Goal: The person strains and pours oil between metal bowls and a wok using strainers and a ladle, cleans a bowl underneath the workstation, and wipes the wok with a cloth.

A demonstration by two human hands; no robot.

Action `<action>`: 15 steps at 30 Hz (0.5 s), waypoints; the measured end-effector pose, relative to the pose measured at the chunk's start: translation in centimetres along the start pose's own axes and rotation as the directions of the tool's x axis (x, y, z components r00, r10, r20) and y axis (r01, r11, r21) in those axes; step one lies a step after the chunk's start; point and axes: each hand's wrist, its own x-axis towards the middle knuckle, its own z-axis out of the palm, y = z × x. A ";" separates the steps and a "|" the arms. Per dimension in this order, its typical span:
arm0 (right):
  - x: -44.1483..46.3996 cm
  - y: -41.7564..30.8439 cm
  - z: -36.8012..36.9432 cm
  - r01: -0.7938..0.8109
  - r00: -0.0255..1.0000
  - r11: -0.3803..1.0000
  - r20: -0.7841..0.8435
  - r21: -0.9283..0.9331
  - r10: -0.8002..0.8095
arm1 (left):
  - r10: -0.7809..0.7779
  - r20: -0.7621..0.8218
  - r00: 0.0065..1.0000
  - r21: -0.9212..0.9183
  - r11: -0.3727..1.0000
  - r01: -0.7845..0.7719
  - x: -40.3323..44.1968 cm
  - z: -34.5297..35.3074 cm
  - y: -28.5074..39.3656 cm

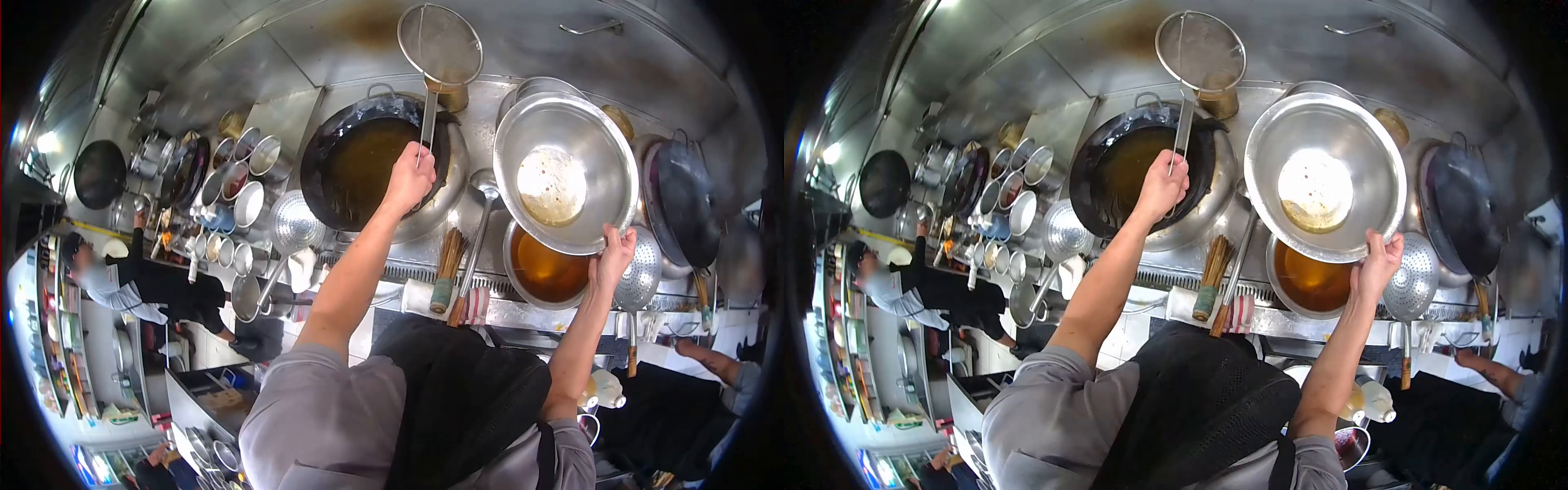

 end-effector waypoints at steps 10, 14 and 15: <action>-3.8 -3.3 1.4 -0.027 0.997 1.000 -0.077 0.006 0.027 | -0.133 0.237 0.962 -0.311 0.928 0.205 -10.2 -3.5 -5.4; -5.0 -5.8 -0.5 0.072 0.992 0.997 -0.098 -0.041 -0.076 | -0.197 0.440 0.876 -0.206 0.927 0.312 -14.8 -2.3 -7.7; -5.5 -6.5 -0.4 0.099 0.989 0.994 -0.107 -0.047 -0.103 | -0.207 0.493 0.845 -0.176 0.927 0.330 -16.0 -1.7 -8.4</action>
